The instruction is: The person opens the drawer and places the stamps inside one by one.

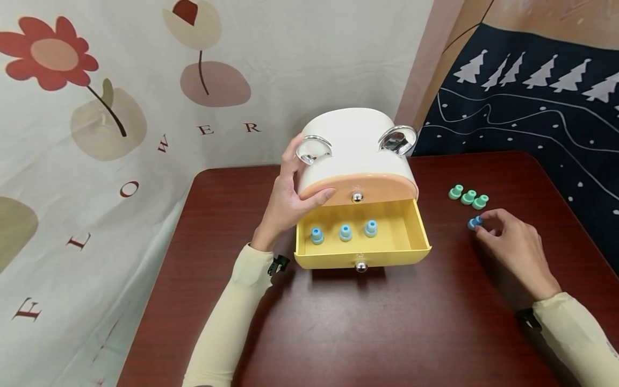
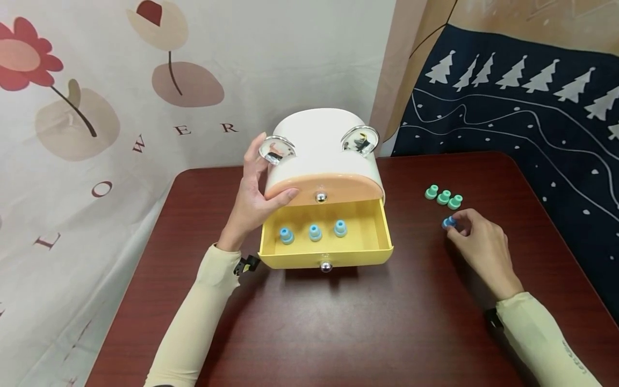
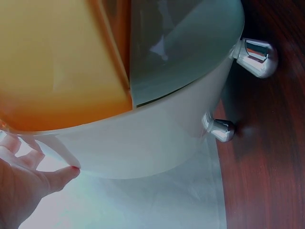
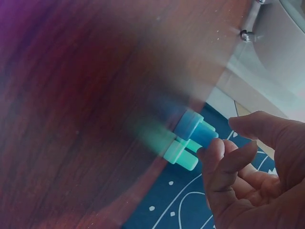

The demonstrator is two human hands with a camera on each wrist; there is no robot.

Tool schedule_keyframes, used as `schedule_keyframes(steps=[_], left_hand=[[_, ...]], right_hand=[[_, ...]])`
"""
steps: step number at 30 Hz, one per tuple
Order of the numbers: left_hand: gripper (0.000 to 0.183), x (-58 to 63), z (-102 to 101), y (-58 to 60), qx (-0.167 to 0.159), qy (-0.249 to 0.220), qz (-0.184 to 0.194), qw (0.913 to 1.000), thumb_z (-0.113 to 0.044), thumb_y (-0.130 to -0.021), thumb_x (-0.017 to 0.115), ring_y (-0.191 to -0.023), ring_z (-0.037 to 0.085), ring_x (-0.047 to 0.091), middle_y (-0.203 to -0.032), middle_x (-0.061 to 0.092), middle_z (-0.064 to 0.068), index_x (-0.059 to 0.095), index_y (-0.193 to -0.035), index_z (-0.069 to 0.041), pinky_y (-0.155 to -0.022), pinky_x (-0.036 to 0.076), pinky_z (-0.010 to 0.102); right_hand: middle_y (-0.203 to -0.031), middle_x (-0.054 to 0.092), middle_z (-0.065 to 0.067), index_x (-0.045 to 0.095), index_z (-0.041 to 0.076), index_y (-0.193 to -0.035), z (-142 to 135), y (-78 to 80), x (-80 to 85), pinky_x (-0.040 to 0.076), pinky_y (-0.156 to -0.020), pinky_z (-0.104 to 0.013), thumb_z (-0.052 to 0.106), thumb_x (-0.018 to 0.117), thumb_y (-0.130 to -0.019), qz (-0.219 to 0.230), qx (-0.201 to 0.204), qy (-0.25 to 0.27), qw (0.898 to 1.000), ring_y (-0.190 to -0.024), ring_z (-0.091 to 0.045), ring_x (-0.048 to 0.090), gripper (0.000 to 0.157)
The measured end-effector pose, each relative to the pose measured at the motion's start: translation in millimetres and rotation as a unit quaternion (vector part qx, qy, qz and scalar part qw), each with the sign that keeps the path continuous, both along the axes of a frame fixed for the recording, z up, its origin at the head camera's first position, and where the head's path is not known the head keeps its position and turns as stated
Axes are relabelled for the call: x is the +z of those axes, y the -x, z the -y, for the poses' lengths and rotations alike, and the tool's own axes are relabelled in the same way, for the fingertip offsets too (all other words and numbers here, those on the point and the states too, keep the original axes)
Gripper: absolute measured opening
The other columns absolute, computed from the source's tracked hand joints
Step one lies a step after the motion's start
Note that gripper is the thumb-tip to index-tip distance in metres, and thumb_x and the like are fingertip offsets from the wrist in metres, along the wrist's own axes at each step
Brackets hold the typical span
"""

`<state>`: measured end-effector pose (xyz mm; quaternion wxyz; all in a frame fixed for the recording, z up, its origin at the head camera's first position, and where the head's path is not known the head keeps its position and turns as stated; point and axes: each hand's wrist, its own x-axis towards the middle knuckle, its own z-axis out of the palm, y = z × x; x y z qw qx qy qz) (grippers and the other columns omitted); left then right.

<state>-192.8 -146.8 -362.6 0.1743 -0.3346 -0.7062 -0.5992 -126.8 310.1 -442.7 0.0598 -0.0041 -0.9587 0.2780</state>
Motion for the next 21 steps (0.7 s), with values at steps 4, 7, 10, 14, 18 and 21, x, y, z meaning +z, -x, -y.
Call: schedule_keyframes(steps=[4,7,10,14,18,21], left_hand=[[0.102,10.7,-2.7,-8.2,-0.006,-0.006,0.002,1.0000,0.009,-0.084,0.083,-0.141,0.027,0.051,-0.152,0.054,0.020,0.019,-0.164,0.007,-0.115,0.038,0.042],[0.102,13.0,-3.3,-9.8,-0.004,-0.003,0.002,1.0000,0.009,-0.084,0.083,-0.142,0.026,0.050,-0.156,0.049,0.018,0.020,-0.164,0.006,-0.116,0.038,0.042],[0.102,11.7,-3.6,-9.3,-0.001,-0.001,0.002,1.0000,0.008,-0.085,0.083,-0.142,0.025,0.050,-0.155,0.050,0.019,0.021,-0.165,0.005,-0.116,0.038,0.042],[0.105,0.9,-1.4,-1.7,0.000,-0.005,0.007,1.0000,0.008,-0.084,0.084,-0.142,0.027,0.050,-0.154,0.053,0.017,0.020,-0.167,0.001,-0.116,0.038,0.043],[0.111,-14.2,2.4,10.5,0.002,-0.003,0.006,1.0000,0.006,-0.083,0.088,-0.142,0.028,0.051,-0.158,0.051,0.009,0.020,-0.169,-0.004,-0.115,0.038,0.043],[0.112,-18.7,4.1,13.7,0.001,-0.003,0.000,1.0000,0.002,-0.083,0.089,-0.143,0.028,0.051,-0.157,0.054,0.005,0.021,-0.171,-0.009,-0.115,0.039,0.044]], right_hand=[[-0.101,0.074,-0.022,0.069,-0.001,-0.128,-1.3,3.9,-2.2,0.045,-0.063,-0.036,0.021,0.074,-0.104,-0.002,0.004,-0.001,1.000,-0.083,-0.033,0.065,0.032],[-0.104,0.076,-0.023,0.072,0.000,-0.124,-2.5,6.7,-3.1,0.046,-0.063,-0.036,0.019,0.075,-0.103,-0.012,0.007,0.001,1.000,-0.084,-0.034,0.068,0.028],[-0.101,0.078,-0.020,0.074,0.003,-0.119,-3.6,8.8,-3.6,0.046,-0.062,-0.034,0.018,0.078,-0.101,-0.021,0.010,0.002,1.000,-0.084,-0.033,0.069,0.024],[-0.092,0.079,-0.014,0.076,0.007,-0.113,-2.9,12.4,-3.6,0.045,-0.062,-0.034,0.019,0.081,-0.099,-0.020,0.012,0.001,1.000,-0.081,-0.030,0.069,0.019],[-0.093,0.079,-0.015,0.077,0.007,-0.108,-1.2,15.2,-3.3,0.044,-0.064,-0.033,0.018,0.084,-0.097,-0.020,0.014,0.000,1.000,-0.083,-0.030,0.069,0.017],[-0.093,0.080,-0.013,0.077,0.008,-0.106,0.1,15.4,-3.2,0.043,-0.065,-0.031,0.019,0.085,-0.097,-0.023,0.018,-0.001,1.000,-0.080,-0.026,0.068,0.016]])
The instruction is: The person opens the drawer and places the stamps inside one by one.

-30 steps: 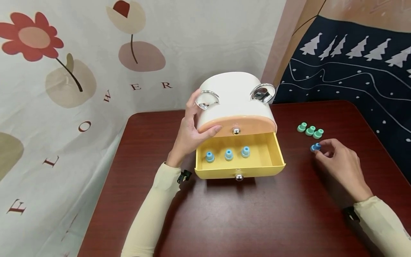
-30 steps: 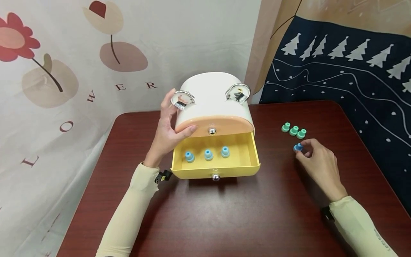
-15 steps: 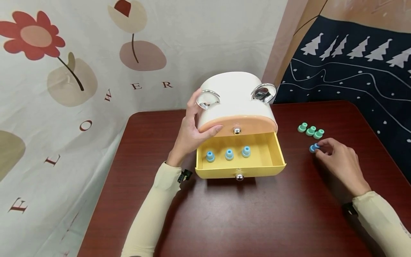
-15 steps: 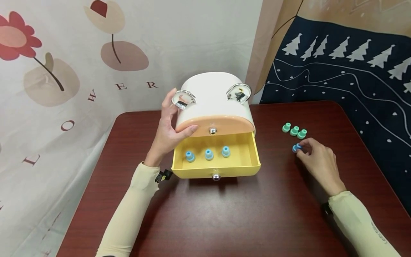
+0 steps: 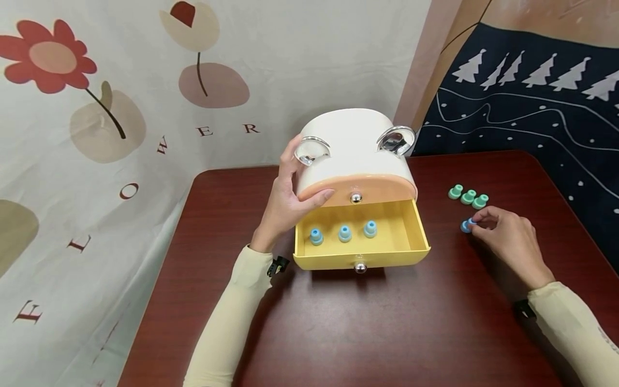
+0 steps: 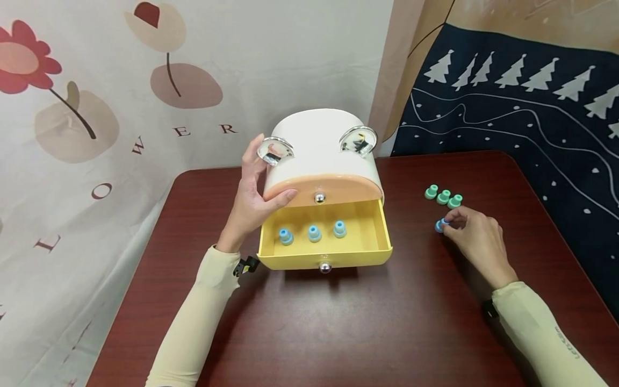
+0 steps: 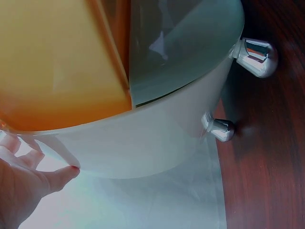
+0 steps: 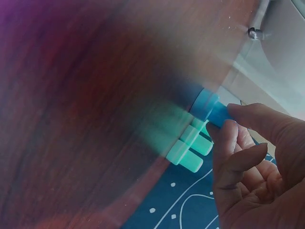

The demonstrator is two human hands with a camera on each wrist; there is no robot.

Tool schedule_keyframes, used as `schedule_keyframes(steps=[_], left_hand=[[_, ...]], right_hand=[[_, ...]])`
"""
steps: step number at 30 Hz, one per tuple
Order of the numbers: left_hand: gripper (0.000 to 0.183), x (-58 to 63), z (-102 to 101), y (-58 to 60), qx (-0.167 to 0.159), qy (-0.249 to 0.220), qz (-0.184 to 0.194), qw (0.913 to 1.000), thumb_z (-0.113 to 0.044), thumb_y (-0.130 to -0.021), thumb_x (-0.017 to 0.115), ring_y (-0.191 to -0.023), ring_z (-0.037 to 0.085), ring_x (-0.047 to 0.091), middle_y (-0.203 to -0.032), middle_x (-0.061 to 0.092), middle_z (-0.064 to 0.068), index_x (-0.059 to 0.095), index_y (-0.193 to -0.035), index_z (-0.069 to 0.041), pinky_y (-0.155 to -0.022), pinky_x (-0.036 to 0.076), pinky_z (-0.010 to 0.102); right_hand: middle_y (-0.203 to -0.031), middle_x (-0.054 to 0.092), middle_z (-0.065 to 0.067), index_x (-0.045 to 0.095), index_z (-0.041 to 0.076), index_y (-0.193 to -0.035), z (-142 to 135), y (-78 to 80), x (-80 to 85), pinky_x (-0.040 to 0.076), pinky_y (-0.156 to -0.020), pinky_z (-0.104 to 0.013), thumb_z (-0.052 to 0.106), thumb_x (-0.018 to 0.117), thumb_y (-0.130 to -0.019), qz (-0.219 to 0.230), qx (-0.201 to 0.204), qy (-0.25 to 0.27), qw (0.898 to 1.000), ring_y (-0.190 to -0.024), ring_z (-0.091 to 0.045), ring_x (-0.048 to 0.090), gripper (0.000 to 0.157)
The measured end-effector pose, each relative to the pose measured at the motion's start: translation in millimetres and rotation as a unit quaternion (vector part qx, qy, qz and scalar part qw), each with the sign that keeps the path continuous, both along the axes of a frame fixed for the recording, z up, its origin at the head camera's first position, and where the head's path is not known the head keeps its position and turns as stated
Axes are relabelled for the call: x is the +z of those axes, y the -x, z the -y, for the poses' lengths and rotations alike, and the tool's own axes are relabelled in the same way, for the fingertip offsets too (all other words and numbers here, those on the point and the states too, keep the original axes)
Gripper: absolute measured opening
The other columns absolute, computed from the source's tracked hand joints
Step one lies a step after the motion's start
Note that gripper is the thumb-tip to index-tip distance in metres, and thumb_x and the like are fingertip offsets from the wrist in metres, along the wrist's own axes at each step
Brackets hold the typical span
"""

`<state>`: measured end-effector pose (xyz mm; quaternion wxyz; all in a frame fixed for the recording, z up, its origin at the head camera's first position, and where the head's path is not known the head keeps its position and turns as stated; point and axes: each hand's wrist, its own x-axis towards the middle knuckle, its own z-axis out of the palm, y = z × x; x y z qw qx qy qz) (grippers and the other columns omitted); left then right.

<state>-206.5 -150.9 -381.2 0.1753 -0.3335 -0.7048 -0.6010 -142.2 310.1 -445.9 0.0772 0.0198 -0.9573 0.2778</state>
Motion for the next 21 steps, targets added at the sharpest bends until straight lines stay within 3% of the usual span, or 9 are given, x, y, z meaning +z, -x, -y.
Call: schedule_keyframes(steps=[6,12,17,21], left_hand=[[0.109,-2.8,0.4,1.9,0.000,0.001,-0.005,1.0000,-0.005,-0.085,0.089,-0.142,0.029,0.051,-0.155,0.056,0.005,0.022,-0.171,-0.014,-0.115,0.040,0.044],[0.110,-2.3,-0.2,1.4,0.006,0.003,-0.001,1.0000,-0.008,-0.084,0.090,-0.141,0.027,0.052,-0.159,0.051,0.003,0.022,-0.171,-0.012,-0.113,0.040,0.043],[0.112,-1.9,-1.1,1.0,0.004,-0.001,-0.001,1.0000,-0.003,-0.082,0.090,-0.141,0.028,0.052,-0.159,0.051,0.006,0.022,-0.170,-0.010,-0.113,0.040,0.042],[0.111,-1.7,-1.3,1.7,0.001,-0.003,-0.002,1.0000,-0.002,-0.083,0.090,-0.141,0.028,0.052,-0.154,0.056,0.007,0.022,-0.170,-0.010,-0.113,0.040,0.042]], right_hand=[[-0.086,0.079,-0.006,0.080,0.012,-0.104,4.1,-5.6,1.6,0.042,-0.061,-0.031,0.020,0.086,-0.095,-0.014,-0.004,-0.003,1.000,-0.071,-0.017,0.064,0.014],[-0.086,0.079,-0.010,0.079,0.011,-0.107,12.6,-14.0,8.0,0.043,-0.059,-0.029,0.020,0.087,-0.095,-0.044,0.007,0.006,0.999,-0.070,-0.016,0.066,0.017],[-0.083,0.076,-0.004,0.081,0.013,-0.108,24.0,-22.4,19.2,0.043,-0.060,-0.021,0.019,0.089,-0.093,-0.062,0.007,0.036,0.997,-0.068,-0.002,0.060,0.018],[-0.079,0.072,0.000,0.082,0.014,-0.107,37.1,-29.2,30.9,0.042,-0.060,-0.016,0.015,0.091,-0.091,-0.082,0.008,0.066,0.994,-0.068,0.000,0.058,0.018]])
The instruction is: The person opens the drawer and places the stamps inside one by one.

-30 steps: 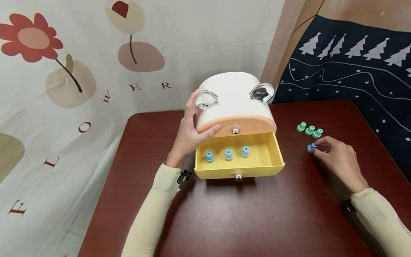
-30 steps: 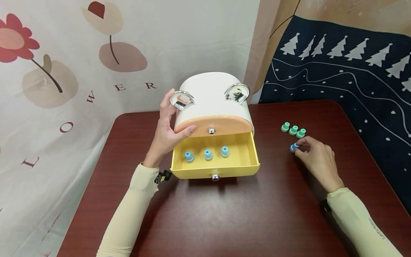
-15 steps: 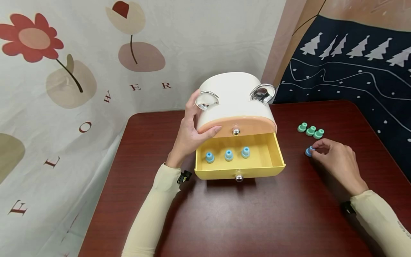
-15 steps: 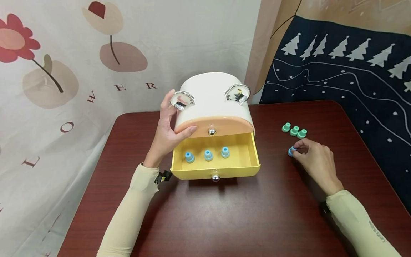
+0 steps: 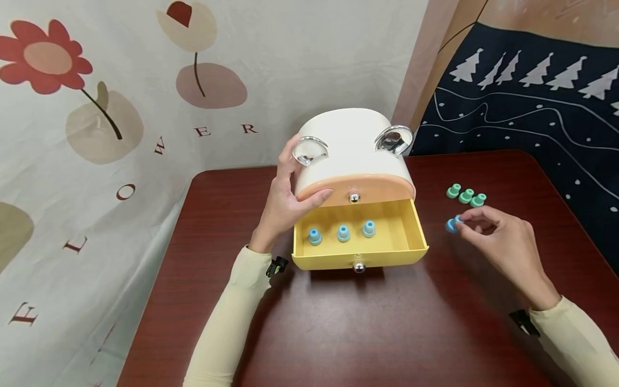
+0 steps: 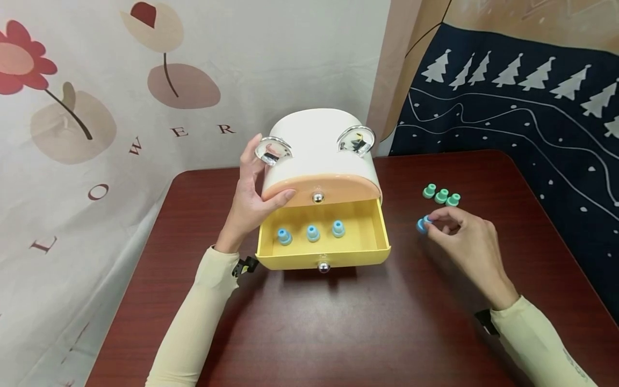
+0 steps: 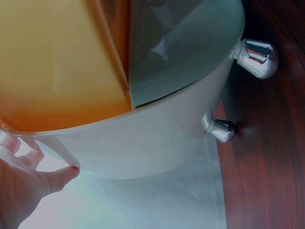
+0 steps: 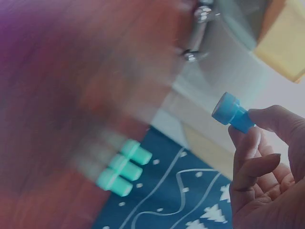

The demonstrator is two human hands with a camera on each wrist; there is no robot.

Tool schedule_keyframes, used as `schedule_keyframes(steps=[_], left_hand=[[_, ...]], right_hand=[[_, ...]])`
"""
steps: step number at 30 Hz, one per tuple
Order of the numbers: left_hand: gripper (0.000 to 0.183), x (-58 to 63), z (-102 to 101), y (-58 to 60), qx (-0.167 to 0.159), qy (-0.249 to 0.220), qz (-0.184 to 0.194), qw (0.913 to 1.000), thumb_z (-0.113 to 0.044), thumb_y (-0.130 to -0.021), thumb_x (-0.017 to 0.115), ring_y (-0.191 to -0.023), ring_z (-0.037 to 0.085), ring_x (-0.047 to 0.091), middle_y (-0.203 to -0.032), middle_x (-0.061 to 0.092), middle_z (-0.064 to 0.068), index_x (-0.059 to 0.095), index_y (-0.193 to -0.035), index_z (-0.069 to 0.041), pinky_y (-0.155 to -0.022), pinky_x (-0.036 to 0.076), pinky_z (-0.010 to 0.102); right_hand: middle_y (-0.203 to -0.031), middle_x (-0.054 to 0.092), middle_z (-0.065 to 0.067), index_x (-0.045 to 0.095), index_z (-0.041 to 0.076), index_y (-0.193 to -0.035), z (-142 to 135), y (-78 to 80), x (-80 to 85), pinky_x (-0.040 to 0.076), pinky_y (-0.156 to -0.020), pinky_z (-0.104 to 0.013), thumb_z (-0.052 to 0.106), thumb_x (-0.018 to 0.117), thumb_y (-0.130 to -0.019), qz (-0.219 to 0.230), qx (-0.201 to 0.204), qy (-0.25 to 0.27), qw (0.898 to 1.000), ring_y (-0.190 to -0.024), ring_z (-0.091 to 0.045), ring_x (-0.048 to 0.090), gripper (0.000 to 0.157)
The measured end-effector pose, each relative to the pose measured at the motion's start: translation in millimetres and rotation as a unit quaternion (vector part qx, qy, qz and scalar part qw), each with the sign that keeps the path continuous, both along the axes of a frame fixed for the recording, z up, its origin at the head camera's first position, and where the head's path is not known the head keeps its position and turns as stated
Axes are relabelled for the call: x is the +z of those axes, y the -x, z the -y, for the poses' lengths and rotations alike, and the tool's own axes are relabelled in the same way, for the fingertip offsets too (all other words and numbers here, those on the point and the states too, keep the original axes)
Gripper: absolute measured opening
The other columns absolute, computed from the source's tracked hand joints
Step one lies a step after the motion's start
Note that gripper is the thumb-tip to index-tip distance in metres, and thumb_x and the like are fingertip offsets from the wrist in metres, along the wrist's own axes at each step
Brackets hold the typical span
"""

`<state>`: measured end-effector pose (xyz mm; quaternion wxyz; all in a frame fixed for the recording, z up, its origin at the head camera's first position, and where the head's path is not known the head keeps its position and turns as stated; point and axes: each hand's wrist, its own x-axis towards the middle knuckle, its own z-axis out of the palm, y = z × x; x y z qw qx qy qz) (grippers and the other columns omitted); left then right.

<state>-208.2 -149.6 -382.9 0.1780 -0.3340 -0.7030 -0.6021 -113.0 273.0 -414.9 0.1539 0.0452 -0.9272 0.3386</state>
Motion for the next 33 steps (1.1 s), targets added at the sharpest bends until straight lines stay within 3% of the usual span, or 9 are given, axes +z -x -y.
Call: schedule_keyframes(steps=[9,17,23,26,33], left_hand=[[0.108,-1.5,1.0,1.0,0.007,0.014,-0.001,0.9999,-0.015,-0.088,0.089,-0.141,0.028,0.053,-0.155,0.056,0.000,0.021,-0.171,-0.011,-0.114,0.041,0.043],[0.111,0.5,1.1,0.1,0.011,0.008,0.001,0.9999,0.000,-0.083,0.089,-0.139,0.026,0.053,-0.152,0.058,0.009,0.021,-0.170,-0.008,-0.113,0.040,0.042],[0.104,19.1,-3.5,-14.0,0.006,0.005,0.000,1.0000,0.007,-0.084,0.085,-0.137,0.027,0.053,-0.149,0.056,0.022,0.019,-0.165,0.005,-0.113,0.040,0.041],[0.102,28.1,-5.1,-21.6,0.002,0.000,0.003,1.0000,0.007,-0.084,0.084,-0.138,0.027,0.053,-0.150,0.056,0.020,0.021,-0.165,0.004,-0.114,0.040,0.041],[0.101,31.5,-5.0,-24.5,0.006,0.006,-0.002,1.0000,0.009,-0.085,0.083,-0.137,0.026,0.054,-0.147,0.058,0.023,0.021,-0.164,0.005,-0.114,0.039,0.041]], right_hand=[[-0.075,0.068,0.003,0.083,0.018,-0.104,21.7,-13.0,23.5,0.037,-0.058,-0.016,0.009,0.094,-0.085,-0.061,0.014,0.019,0.998,-0.068,0.004,0.053,0.024],[-0.073,0.066,0.009,0.084,0.018,-0.107,40.2,-16.3,39.2,0.036,-0.056,-0.016,0.000,0.092,-0.084,-0.116,0.045,0.034,0.992,-0.066,0.000,0.051,0.030],[-0.075,0.069,0.007,0.084,0.014,-0.105,54.2,-16.9,49.4,0.039,-0.058,-0.014,-0.005,0.090,-0.083,-0.141,0.065,0.050,0.987,-0.064,0.000,0.051,0.030],[-0.075,0.070,0.006,0.085,0.013,-0.106,60.2,-17.2,53.7,0.040,-0.058,-0.014,-0.005,0.091,-0.083,-0.149,0.074,0.059,0.984,-0.064,0.000,0.052,0.030],[-0.084,0.076,0.006,0.084,0.012,-0.109,70.2,-15.5,59.8,0.044,-0.059,-0.015,-0.006,0.091,-0.083,-0.154,0.111,0.075,0.979,-0.064,-0.001,0.055,0.032]])
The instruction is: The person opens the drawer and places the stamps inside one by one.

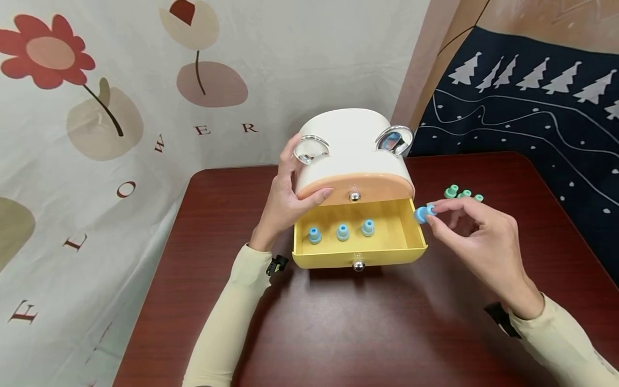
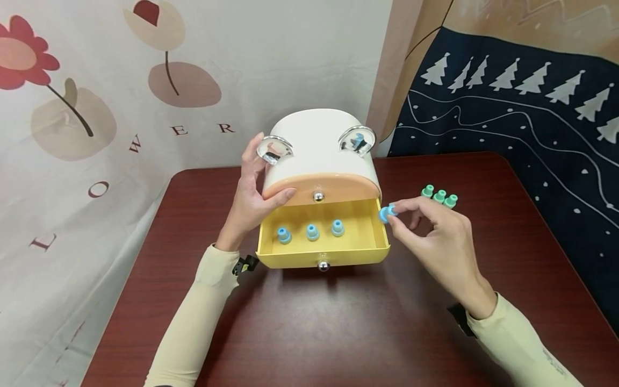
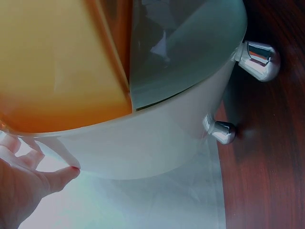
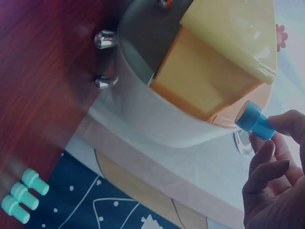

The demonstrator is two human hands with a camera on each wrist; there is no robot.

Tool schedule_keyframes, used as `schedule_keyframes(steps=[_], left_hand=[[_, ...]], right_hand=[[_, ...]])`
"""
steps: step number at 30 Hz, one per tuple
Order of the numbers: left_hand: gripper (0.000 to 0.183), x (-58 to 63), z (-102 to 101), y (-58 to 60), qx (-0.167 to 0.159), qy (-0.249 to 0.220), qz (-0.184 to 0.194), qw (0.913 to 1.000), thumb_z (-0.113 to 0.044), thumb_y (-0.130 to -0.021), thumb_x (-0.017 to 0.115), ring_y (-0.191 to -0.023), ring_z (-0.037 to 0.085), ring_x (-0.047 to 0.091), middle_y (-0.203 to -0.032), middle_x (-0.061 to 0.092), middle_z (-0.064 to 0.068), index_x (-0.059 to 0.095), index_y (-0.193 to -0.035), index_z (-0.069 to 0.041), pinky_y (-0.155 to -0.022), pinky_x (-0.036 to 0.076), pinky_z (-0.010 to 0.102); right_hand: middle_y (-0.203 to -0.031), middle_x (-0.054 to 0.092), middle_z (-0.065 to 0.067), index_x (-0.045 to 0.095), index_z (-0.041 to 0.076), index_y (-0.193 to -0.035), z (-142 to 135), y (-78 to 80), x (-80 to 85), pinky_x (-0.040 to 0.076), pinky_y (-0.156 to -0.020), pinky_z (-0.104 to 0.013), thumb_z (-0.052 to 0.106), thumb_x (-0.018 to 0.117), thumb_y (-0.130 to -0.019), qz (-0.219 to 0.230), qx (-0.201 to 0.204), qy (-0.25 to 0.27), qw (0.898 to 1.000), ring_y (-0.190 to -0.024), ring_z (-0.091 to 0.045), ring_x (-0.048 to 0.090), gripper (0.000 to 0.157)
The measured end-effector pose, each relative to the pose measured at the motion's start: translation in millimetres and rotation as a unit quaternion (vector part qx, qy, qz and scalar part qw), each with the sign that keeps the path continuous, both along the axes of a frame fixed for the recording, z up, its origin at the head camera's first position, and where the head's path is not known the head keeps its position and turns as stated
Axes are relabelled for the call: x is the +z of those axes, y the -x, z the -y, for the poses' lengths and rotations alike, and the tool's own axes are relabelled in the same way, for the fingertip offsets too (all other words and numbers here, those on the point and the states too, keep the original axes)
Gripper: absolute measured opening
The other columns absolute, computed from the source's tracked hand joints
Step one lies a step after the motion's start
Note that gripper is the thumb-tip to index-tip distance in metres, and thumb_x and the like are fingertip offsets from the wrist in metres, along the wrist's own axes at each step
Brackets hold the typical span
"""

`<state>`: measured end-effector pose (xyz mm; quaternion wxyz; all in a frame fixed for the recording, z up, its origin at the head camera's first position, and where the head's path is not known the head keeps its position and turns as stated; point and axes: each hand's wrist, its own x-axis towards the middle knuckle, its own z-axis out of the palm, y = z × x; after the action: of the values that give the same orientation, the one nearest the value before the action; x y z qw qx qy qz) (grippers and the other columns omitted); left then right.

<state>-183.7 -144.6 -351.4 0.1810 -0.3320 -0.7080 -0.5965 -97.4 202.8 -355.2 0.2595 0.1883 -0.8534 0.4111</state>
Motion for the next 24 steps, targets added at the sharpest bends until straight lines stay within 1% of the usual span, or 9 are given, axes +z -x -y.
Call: schedule_keyframes(steps=[4,7,10,14,16,18,21,24], left_hand=[[0.101,-0.7,-0.1,1.3,-0.006,-0.003,-0.005,1.0000,0.008,-0.084,0.083,-0.137,0.028,0.054,-0.147,0.058,0.024,0.021,-0.163,0.007,-0.113,0.039,0.041],[0.101,-0.3,-0.3,1.4,-0.009,-0.006,-0.005,0.9999,0.008,-0.084,0.083,-0.138,0.027,0.053,-0.149,0.057,0.021,0.021,-0.164,0.007,-0.113,0.039,0.042],[0.101,-1.4,-0.1,1.9,-0.013,-0.011,0.001,0.9999,0.010,-0.084,0.083,-0.140,0.027,0.052,-0.151,0.056,0.018,0.022,-0.164,0.004,-0.114,0.039,0.043],[0.101,-3.6,0.6,3.8,-0.015,-0.012,0.001,0.9998,0.010,-0.084,0.083,-0.141,0.027,0.051,-0.148,0.058,0.022,0.021,-0.164,0.004,-0.114,0.038,0.042],[0.103,-7.5,1.4,7.2,-0.014,-0.012,-0.003,0.9998,0.010,-0.084,0.084,-0.140,0.028,0.052,-0.147,0.058,0.025,0.020,-0.164,0.005,-0.114,0.038,0.042],[0.106,-15.2,2.7,13.1,-0.014,-0.014,-0.004,0.9998,0.010,-0.082,0.085,-0.141,0.029,0.051,-0.148,0.058,0.024,0.020,-0.166,0.003,-0.114,0.038,0.043],[0.111,-26.5,4.6,21.6,-0.010,-0.014,-0.002,0.9998,0.010,-0.081,0.088,-0.143,0.029,0.050,-0.152,0.056,0.019,0.020,-0.168,-0.002,-0.115,0.038,0.043],[0.112,-31.5,6.0,25.5,-0.010,-0.013,-0.002,0.9999,0.007,-0.081,0.089,-0.143,0.028,0.050,-0.152,0.057,0.013,0.022,-0.170,-0.010,-0.115,0.038,0.043]], right_hand=[[-0.088,0.076,0.010,0.084,0.014,-0.108,5.9,3.0,0.1,0.046,-0.059,-0.015,-0.004,0.092,-0.083,0.005,0.018,-0.017,1.000,-0.062,0.000,0.057,0.032],[-0.085,0.073,0.012,0.084,0.016,-0.107,10.2,6.5,0.2,0.046,-0.059,-0.015,-0.001,0.093,-0.083,0.014,0.022,-0.034,0.999,-0.062,-0.001,0.057,0.031],[-0.080,0.068,0.014,0.083,0.020,-0.105,14.1,10.6,0.4,0.045,-0.059,-0.015,0.003,0.094,-0.084,0.032,0.022,-0.057,0.998,-0.064,-0.003,0.056,0.029],[-0.075,0.062,0.013,0.081,0.024,-0.103,18.2,17.3,0.0,0.042,-0.059,-0.016,0.008,0.095,-0.086,0.050,0.031,-0.100,0.993,-0.066,-0.006,0.056,0.027],[-0.074,0.061,0.013,0.081,0.024,-0.102,19.9,20.7,-0.4,0.042,-0.059,-0.017,0.009,0.095,-0.085,0.050,0.037,-0.120,0.991,-0.066,-0.006,0.056,0.027],[-0.073,0.062,0.014,0.081,0.024,-0.101,21.5,24.1,-0.8,0.042,-0.057,-0.018,0.010,0.096,-0.084,0.050,0.044,-0.136,0.988,-0.066,-0.007,0.056,0.027],[-0.070,0.059,0.015,0.081,0.024,-0.100,23.9,28.4,-1.5,0.040,-0.054,-0.021,0.010,0.095,-0.085,0.056,0.052,-0.159,0.984,-0.063,-0.007,0.053,0.025],[-0.064,0.050,0.015,0.081,0.024,-0.098,26.1,31.8,-1.2,0.036,-0.049,-0.026,0.011,0.094,-0.086,0.066,0.060,-0.183,0.979,-0.058,-0.007,0.046,0.022]])
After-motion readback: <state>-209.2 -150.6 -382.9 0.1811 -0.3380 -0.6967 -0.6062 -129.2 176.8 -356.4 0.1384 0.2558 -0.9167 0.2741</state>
